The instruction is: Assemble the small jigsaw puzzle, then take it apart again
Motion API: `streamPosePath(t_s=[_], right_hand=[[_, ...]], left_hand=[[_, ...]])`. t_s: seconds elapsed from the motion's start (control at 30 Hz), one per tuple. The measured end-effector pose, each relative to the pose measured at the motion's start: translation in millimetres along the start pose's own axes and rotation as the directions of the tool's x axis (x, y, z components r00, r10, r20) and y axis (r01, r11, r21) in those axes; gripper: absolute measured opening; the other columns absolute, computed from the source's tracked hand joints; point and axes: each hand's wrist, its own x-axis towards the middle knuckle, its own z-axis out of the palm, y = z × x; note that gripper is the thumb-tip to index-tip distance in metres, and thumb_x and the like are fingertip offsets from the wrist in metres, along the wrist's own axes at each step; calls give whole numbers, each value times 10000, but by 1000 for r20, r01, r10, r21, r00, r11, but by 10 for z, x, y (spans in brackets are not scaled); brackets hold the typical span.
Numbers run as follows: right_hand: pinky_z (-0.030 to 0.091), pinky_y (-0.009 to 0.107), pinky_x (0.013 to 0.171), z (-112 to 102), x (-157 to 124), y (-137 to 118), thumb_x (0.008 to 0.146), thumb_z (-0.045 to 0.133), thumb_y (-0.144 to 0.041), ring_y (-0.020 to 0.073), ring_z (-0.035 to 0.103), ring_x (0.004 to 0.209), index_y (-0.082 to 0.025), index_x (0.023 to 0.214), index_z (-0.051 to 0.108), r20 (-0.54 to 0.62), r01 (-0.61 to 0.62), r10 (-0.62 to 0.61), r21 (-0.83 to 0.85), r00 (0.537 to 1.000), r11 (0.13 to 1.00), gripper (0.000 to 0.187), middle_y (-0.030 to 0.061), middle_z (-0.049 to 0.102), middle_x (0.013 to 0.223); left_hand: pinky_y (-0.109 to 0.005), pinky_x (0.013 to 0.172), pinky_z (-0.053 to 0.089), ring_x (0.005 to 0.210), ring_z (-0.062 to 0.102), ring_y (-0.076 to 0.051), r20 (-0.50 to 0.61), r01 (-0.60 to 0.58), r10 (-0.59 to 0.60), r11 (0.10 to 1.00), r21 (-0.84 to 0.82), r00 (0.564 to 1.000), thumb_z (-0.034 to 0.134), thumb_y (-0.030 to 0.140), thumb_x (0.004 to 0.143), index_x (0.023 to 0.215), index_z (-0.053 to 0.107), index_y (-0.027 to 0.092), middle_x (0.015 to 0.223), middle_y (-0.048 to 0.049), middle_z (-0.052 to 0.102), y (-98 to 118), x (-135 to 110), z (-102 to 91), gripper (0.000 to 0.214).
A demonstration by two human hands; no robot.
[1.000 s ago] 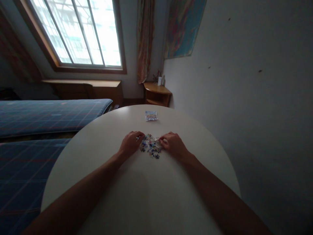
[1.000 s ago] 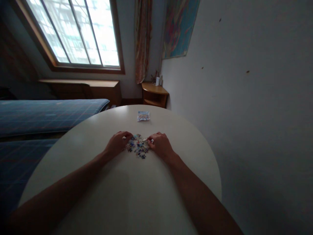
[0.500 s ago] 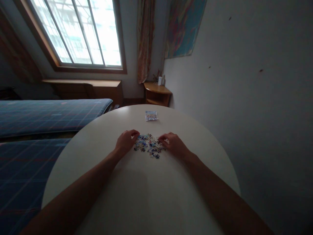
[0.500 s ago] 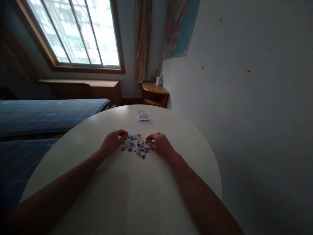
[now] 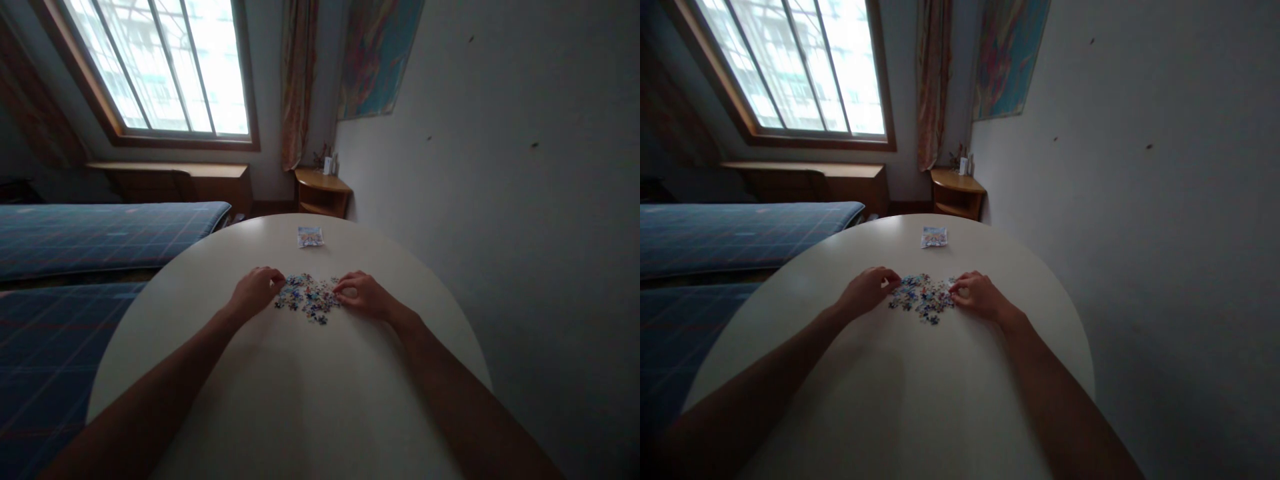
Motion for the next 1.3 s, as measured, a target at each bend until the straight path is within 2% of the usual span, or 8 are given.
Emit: streamPosePath(t_s=[0.17,0.37,0.53,0.7,0.87,1.1,1.3], right_hand=[[439,389,919,-47,-22,20,800,715,-269,213,631,951,-257,858,768,37,13,-12,-28,999,1000,80,53,718,992],[439,392,926,-104,-43,34,781,718,-244,216,623,963,-247,852,757,49,6,-4,-54,999,999,81,56,707,1003],[454,366,896,28,7,-25,858,661,-315,220,622,969,-229,945,758,3,-49,49,-69,999,996,157,88,694,1038],[449,364,892,153,43,-100,853,666,-308,220,615,973,-278,986,766,2,-39,39,-91,999,995,169,78,682,1063],[442,358,891,189,54,-99,837,689,-305,221,610,984,-268,1011,755,-7,-31,30,-81,1000,996,190,71,682,1068],[439,356,877,172,66,-109,833,709,-281,217,613,961,-239,874,744,-55,-45,42,-59,998,997,69,60,691,1007],[436,372,884,179,63,-129,840,698,-314,226,616,978,-243,955,745,-39,-36,34,-68,999,997,143,75,691,1045]], left_hand=[[-288,711,465,834,656,-230,110,-11,8,1000,24,994,651,302,804,862,748,260,879,-41,738,46,-63,-18,121],[-291,698,459,820,657,-232,160,-12,6,999,36,987,639,290,803,824,754,268,874,-43,735,63,-65,-23,119],[-297,732,464,877,655,-246,181,-34,27,999,35,983,667,333,793,824,753,272,913,-50,730,97,-76,-37,110],[-297,781,458,913,647,-239,192,-36,31,999,23,981,686,323,783,859,737,249,954,-54,722,104,-77,-22,118],[-265,692,435,824,648,-205,220,-19,20,1000,-6,975,683,308,794,829,711,224,887,-37,728,136,-80,-45,95],[-240,571,359,695,613,-160,245,-20,30,999,-44,969,676,268,794,817,678,213,795,-2,707,178,-94,-98,59],[-239,594,369,719,628,-161,232,-11,22,999,-49,973,637,258,832,867,700,212,810,-11,713,201,-78,-146,85]])
